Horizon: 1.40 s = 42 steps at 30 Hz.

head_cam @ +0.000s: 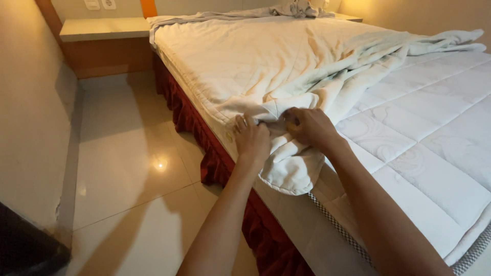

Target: The person folds a white quilted bedsheet on a mattress. They gather the sheet from the corners, fold it in half, and then roll it tightly into a compact bundle.

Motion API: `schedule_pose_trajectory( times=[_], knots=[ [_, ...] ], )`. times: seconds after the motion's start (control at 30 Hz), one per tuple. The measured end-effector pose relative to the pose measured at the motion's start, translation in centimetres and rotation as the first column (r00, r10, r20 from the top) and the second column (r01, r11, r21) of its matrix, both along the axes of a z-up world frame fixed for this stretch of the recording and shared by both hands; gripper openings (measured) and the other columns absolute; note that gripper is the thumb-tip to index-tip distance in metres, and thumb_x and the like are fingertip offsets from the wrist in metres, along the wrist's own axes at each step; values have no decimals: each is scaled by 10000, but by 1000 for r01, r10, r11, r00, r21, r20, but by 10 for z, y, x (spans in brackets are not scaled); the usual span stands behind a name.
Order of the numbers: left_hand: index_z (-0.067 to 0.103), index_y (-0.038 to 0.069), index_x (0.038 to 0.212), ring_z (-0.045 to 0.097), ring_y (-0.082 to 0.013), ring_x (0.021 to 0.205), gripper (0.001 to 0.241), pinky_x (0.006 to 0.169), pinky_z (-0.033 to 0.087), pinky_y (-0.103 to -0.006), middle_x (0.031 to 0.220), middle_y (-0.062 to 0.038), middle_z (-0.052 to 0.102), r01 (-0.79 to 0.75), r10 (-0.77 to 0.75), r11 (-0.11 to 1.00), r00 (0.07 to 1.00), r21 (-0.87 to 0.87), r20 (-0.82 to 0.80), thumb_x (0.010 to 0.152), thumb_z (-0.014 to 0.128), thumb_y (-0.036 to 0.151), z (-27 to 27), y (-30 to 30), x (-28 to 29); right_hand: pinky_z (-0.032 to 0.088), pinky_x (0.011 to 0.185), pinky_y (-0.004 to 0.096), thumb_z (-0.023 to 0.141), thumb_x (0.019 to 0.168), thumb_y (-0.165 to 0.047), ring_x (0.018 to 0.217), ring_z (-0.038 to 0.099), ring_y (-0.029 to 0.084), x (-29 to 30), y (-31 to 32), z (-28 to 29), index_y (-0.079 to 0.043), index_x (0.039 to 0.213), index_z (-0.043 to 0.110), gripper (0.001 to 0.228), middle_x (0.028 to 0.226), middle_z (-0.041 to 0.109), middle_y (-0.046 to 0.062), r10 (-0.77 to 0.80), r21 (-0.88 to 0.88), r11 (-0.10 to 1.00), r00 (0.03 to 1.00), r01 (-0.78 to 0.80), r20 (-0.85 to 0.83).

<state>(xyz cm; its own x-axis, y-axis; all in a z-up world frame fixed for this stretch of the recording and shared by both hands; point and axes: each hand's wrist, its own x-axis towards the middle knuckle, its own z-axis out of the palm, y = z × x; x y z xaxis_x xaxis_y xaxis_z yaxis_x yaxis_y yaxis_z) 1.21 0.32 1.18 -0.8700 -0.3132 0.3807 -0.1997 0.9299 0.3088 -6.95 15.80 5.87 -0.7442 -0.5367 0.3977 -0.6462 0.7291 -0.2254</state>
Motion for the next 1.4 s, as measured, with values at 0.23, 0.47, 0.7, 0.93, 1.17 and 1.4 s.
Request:
schedule_pose_trajectory(
  times=[0.23, 0.47, 0.7, 0.93, 1.17, 1.4],
  knots=[
    [767, 23, 1024, 413, -416, 1379, 333, 1157, 351, -536, 1451, -196, 468, 11, -24, 996, 986, -83, -163, 877, 724, 320, -9, -7, -20, 494, 927, 534, 618, 885, -262, 1143, 623, 402, -14, -10, -19, -149, 1379, 558, 511, 1310, 619, 167, 117, 75, 992, 966, -102, -232],
    [767, 92, 1015, 262, -436, 1321, 353, 1155, 216, -583, 1434, -241, 343, 222, -223, 975, 972, -20, -81, 887, 731, 419, 2, 1, 27, 394, 1000, 531, 713, 814, -329, 1158, 593, 405, -13, -13, -16, -159, 1202, 720, 424, 1233, 664, 135, 161, 144, 981, 957, -129, -243],
    [740, 83, 1010, 411, -367, 1244, 285, 1119, 349, -513, 1280, -175, 484, 334, -326, 942, 910, -13, -256, 965, 689, 359, -30, 12, 65, 452, 1011, 466, 627, 901, -227, 1059, 678, 307, -5, -5, -8, -165, 1041, 789, 224, 1019, 761, 80, 154, 186, 972, 987, -143, -45],
    [583, 54, 1294, 446, -351, 1278, 484, 1106, 368, -509, 1323, -197, 508, 152, -127, 985, 958, 83, -256, 901, 712, 304, -22, 6, 58, 462, 962, 459, 638, 753, -99, 1056, 675, 314, 3, -11, -8, -111, 881, 765, 180, 936, 760, 125, 143, 316, 941, 988, -119, -55],
    [690, 91, 1150, 533, -366, 1199, 335, 1100, 390, -526, 1221, -134, 646, 25, -47, 998, 899, -55, -436, 824, 695, 172, -35, 4, 48, 539, 897, 472, 580, 777, -134, 964, 683, 355, -4, 7, -1, -120, 972, 790, 287, 950, 737, 125, 12, 176, 983, 972, -55, 237],
    [730, 84, 1041, 594, -328, 1126, 153, 1044, 436, -447, 1124, -94, 698, 74, -53, 996, 948, 53, -313, 905, 659, 101, -33, -24, 48, 390, 1088, 467, 617, 892, -220, 1114, 632, 314, 21, -3, -6, -137, 1270, 695, 396, 1133, 723, 145, 169, 29, 985, 983, -167, -68]
  ],
)
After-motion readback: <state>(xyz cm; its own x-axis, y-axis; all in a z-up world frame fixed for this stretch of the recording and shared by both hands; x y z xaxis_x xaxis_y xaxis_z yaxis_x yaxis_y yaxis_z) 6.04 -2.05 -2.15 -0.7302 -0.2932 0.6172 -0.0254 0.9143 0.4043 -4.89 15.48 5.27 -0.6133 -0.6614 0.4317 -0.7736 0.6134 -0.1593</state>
